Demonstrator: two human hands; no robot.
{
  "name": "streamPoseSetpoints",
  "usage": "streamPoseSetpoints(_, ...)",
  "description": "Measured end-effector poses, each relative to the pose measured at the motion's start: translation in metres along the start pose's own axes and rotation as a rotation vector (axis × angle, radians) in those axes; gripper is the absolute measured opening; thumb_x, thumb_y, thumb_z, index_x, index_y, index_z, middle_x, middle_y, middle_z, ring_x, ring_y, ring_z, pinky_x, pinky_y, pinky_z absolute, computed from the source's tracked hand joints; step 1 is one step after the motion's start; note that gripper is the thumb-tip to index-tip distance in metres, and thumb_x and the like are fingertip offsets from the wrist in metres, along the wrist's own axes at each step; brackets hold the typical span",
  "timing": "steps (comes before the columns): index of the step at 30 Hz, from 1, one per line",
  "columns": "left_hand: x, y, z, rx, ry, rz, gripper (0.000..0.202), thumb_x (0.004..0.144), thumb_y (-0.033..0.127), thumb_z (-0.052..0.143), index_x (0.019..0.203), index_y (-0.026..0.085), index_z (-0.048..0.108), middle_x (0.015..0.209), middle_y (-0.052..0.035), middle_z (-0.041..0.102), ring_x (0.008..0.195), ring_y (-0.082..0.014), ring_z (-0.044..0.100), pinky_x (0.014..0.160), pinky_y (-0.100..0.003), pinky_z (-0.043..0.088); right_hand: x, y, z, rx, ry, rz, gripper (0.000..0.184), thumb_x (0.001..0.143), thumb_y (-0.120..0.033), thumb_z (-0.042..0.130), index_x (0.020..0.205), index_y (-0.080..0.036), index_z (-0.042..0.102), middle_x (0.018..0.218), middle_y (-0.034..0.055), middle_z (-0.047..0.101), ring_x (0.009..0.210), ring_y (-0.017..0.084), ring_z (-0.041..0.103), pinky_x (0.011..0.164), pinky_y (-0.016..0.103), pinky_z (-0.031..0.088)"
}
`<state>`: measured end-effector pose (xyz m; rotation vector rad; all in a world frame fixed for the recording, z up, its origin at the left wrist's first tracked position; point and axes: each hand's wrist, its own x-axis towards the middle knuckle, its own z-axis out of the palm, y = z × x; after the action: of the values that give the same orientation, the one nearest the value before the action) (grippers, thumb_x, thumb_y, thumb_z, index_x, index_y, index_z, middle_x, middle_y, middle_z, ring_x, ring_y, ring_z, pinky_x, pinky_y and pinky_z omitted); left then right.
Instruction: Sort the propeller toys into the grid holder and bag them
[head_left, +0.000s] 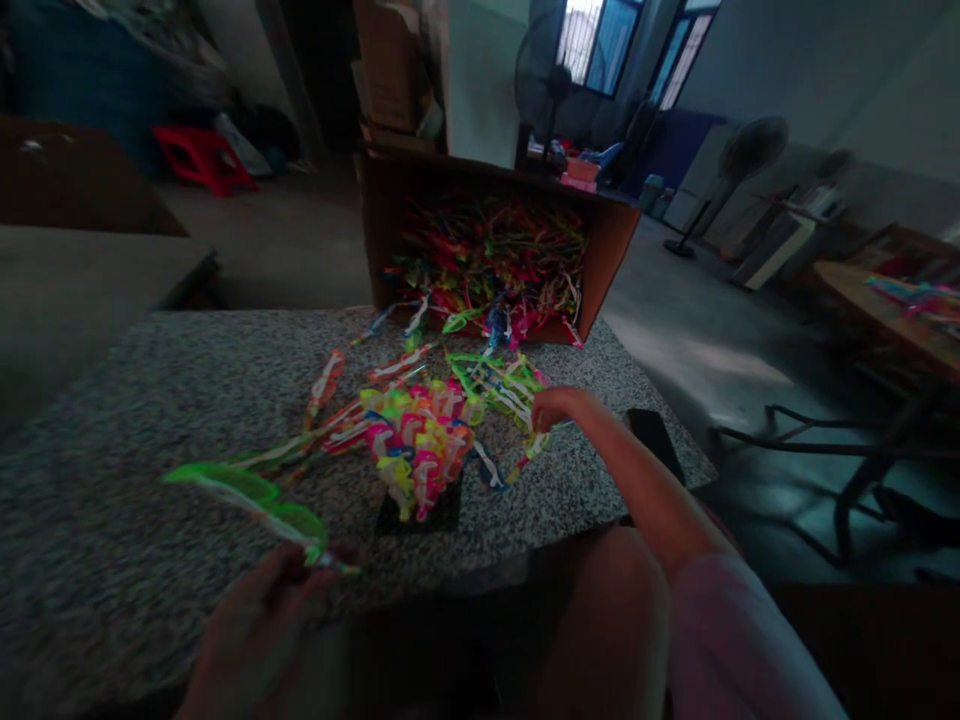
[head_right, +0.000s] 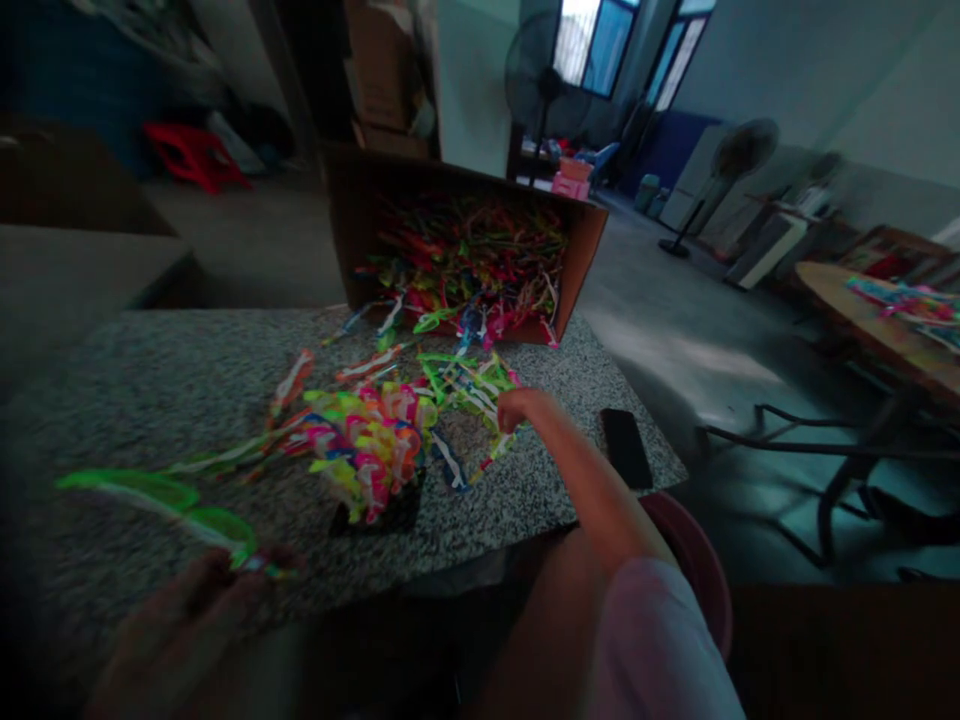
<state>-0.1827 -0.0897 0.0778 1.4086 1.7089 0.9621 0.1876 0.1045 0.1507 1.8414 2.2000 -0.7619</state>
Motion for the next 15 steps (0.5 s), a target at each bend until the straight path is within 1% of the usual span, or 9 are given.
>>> streamPoseSetpoints(1,0.007,0.008,-0.001,-0.042,-0.001,-0.045,0.037,0.065,0.053,0.065,0.085,0.021,0.066,0.084,-0.0044,0.074,0.077,-0.025,0.068,0.074,-0.036,0.057,0.001,-0.01,0.004,-0.035,0.04,0.01,0.026,0.05,-0.001,0.081,0.067,-0.017,0.072,0.075,-0.0001,0.072,0.084,0.021,0.067,0.088,0.033,0.046)
streamPoseSetpoints(3,0.019,0.015,0.002,-0.139,0.028,-0.102,0.042,0.06,0.053,0.068,0.085,0.019,0.066,0.087,-0.0058,0.073,0.083,-0.0255,0.067,0.082,-0.037,0.055,-0.008,-0.026,0.018,-0.08,0.16,0.031,0.031,0.063,-0.008,0.078,0.09,-0.021,0.072,0.104,0.0039,0.07,0.11,0.024,0.059,0.1,0.036,0.037)
streamPoseSetpoints(5,0.026,0.012,0.007,-0.24,0.077,-0.13,0.046,0.054,0.052,0.071,0.085,0.019,0.065,0.088,-0.006,0.073,0.086,-0.0255,0.067,0.084,-0.038,0.054,-0.025,-0.033,0.041,-0.104,0.284,0.085,0.03,0.081,-0.019,0.066,0.111,-0.022,0.065,0.122,0.0083,0.062,0.12,0.023,0.052,0.101,0.035,0.036)
streamPoseSetpoints(6,0.028,0.008,0.01,-0.285,0.085,-0.138,0.047,0.052,0.051,0.073,0.086,0.019,0.065,0.089,-0.0058,0.073,0.087,-0.0253,0.066,0.083,-0.037,0.054,-0.034,-0.034,0.055,-0.105,0.332,0.136,0.029,0.087,-0.024,0.059,0.115,-0.02,0.062,0.122,0.0113,0.062,0.118,0.023,0.053,0.098,0.034,0.039)
streamPoseSetpoints(8,0.031,-0.002,0.015,-0.353,0.085,-0.136,0.048,0.051,0.049,0.075,0.087,0.019,0.065,0.089,-0.0047,0.072,0.086,-0.0245,0.066,0.082,-0.036,0.054,-0.05,-0.034,0.084,-0.029,0.393,0.259,0.029,0.088,-0.036,0.056,0.106,-0.014,0.065,0.106,0.0147,0.068,0.103,0.025,0.062,0.085,0.032,0.046)
streamPoseSetpoints(10,0.036,-0.007,0.019,-0.383,0.08,-0.101,0.047,0.053,0.049,0.075,0.087,0.018,0.065,0.088,-0.0039,0.072,0.085,-0.0235,0.066,0.08,-0.034,0.054,-0.055,-0.033,0.11,0.21,0.434,0.354,0.028,0.08,-0.042,0.065,0.08,-0.014,0.069,0.079,0.011,0.07,0.083,0.024,0.066,0.072,0.029,0.048)
streamPoseSetpoints(12,0.042,-0.007,0.023,-0.376,0.086,-0.044,0.044,0.055,0.05,0.074,0.085,0.018,0.065,0.084,-0.0035,0.072,0.082,-0.0228,0.066,0.078,-0.033,0.054,-0.052,-0.032,0.127,0.481,0.469,0.388,0.027,0.071,-0.038,0.071,0.057,-0.017,0.062,0.056,0.0045,0.063,0.069,0.022,0.066,0.064,0.027,0.047)
streamPoseSetpoints(13,0.047,-0.005,0.024,-0.357,0.08,-0.007,0.042,0.057,0.05,0.073,0.083,0.017,0.066,0.083,-0.0036,0.072,0.081,-0.0226,0.066,0.077,-0.032,0.053,-0.049,-0.032,0.132,0.572,0.484,0.388,0.027,0.069,-0.034,0.071,0.052,-0.018,0.059,0.049,0.002,0.059,0.064,0.021,0.065,0.062,0.026,0.046)
streamPoseSetpoints(15,0.056,-0.001,0.028,-0.312,0.051,0.073,0.039,0.061,0.049,0.071,0.082,0.016,0.066,0.081,-0.0036,0.072,0.079,-0.0222,0.066,0.075,-0.032,0.053,-0.046,-0.033,0.136,0.67,0.517,0.37,0.022,0.07,-0.03,0.066,0.053,-0.018,0.057,0.046,-0.0009,0.056,0.058,0.019,0.064,0.057,0.025,0.047)
